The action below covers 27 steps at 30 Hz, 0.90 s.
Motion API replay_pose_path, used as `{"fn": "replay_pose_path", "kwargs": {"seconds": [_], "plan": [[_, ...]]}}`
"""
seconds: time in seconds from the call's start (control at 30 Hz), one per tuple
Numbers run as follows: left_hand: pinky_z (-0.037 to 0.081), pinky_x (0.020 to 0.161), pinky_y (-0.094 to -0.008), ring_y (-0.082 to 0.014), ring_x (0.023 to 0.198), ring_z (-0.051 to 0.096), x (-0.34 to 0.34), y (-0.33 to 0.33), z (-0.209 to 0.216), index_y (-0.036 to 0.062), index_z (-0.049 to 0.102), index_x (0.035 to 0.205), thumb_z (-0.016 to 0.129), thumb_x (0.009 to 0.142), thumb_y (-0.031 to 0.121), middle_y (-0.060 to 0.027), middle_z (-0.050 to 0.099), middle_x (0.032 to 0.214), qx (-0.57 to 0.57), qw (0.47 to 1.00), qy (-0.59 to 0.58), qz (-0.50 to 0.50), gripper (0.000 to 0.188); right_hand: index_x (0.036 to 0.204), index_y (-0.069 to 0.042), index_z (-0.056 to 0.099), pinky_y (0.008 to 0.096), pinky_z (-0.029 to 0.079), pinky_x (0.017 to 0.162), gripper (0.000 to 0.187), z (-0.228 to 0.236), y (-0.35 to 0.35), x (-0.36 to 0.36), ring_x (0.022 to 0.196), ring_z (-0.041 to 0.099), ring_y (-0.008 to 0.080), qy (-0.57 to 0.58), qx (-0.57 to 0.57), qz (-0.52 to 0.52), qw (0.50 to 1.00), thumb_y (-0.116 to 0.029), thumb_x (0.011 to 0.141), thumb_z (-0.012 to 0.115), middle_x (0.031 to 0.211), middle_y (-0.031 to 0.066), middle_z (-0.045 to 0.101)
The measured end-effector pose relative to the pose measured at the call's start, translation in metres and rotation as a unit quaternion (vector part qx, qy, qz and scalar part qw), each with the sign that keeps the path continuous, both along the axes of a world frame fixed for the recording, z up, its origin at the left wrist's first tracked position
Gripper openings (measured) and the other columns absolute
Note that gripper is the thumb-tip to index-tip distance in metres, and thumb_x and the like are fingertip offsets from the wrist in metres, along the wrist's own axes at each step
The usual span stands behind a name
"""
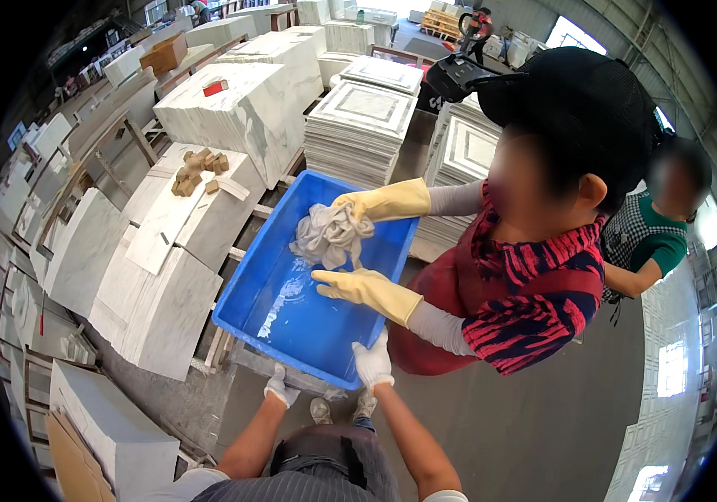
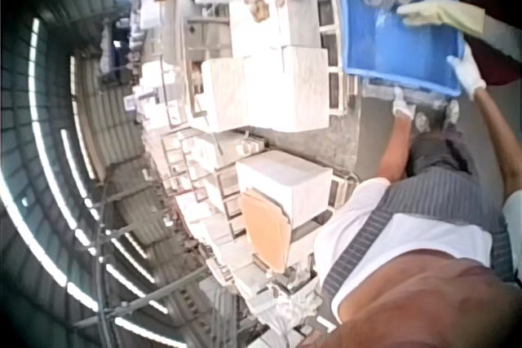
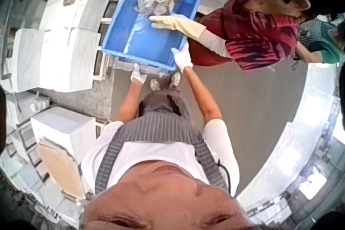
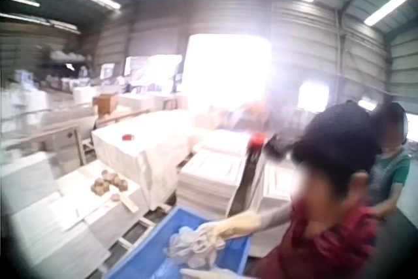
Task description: The person picks up square tiles from a pallet and places them onto the floor in a grid pattern. The person handles the tiles one at a time, aligning them with previously laid tiles to form a continuous tiled surface.
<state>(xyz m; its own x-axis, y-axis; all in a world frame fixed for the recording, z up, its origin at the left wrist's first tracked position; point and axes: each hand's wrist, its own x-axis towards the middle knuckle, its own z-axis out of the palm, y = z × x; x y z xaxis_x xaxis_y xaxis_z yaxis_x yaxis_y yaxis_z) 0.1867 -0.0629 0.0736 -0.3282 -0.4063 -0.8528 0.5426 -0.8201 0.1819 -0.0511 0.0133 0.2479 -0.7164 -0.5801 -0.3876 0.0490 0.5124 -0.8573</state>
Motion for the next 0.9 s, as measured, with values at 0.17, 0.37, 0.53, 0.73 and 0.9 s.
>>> {"fn": "replay_pose_path", "kwargs": {"seconds": [0.17,0.37,0.53,0.73,0.9], "plan": [[0.038,0.108,-0.0552,-0.0332,0.126,0.048,0.020,0.036,0.009,0.0089,0.047,0.136,0.041,0.103,0.034,-0.0106,0.049,0.139,0.000,1.000,-0.007,0.024,0.042,0.146,-0.005,0.024,0.0368,0.048,0.092,0.073,0.016,0.037,0.020,0.107,0.062,0.0265,-0.018,0.030,-0.004,0.999,-0.008,0.085,0.064,0.121,0.0165,0.060],[0.036,0.108,-0.0590,-0.0360,0.127,0.047,0.072,0.065,-0.046,0.0041,0.045,0.137,0.040,0.104,0.028,-0.0154,0.049,0.140,0.044,0.991,0.124,0.036,0.041,0.150,-0.011,0.017,0.0453,0.043,0.097,0.084,0.015,0.067,0.053,0.114,0.054,0.0429,-0.028,0.113,0.007,0.993,-0.020,0.082,0.067,0.123,0.0250,0.052],[0.037,0.104,-0.0630,-0.0383,0.123,0.050,0.091,0.084,-0.071,0.0015,0.047,0.133,0.041,0.103,0.032,-0.0181,0.051,0.136,0.032,0.997,0.057,0.038,0.044,0.152,-0.013,0.014,0.0421,0.047,0.094,0.087,0.000,0.081,0.074,0.109,0.062,0.0387,0.017,0.150,0.025,0.988,-0.021,0.084,0.068,0.121,0.0244,0.061],[0.037,0.109,-0.0548,-0.0356,0.125,0.048,0.084,0.089,-0.041,0.0022,0.048,0.132,0.048,0.099,0.022,-0.0152,0.053,0.135,0.024,0.999,0.005,-0.032,0.039,0.150,-0.002,0.015,0.0391,0.046,0.096,0.085,0.011,0.092,0.070,0.110,0.059,0.0312,-0.037,0.074,0.002,0.997,-0.015,0.085,0.068,0.127,0.0224,0.056],[0.037,0.110,-0.0502,-0.0346,0.126,0.049,0.076,0.082,-0.007,0.0040,0.050,0.133,0.052,0.098,0.034,-0.0151,0.053,0.137,0.003,0.992,0.039,-0.120,0.046,0.149,0.002,0.019,0.0361,0.041,0.101,0.081,-0.005,0.101,0.074,0.119,0.053,0.0267,-0.006,-0.006,-0.012,1.000,-0.012,0.086,0.069,0.133,0.0193,0.052]]}}
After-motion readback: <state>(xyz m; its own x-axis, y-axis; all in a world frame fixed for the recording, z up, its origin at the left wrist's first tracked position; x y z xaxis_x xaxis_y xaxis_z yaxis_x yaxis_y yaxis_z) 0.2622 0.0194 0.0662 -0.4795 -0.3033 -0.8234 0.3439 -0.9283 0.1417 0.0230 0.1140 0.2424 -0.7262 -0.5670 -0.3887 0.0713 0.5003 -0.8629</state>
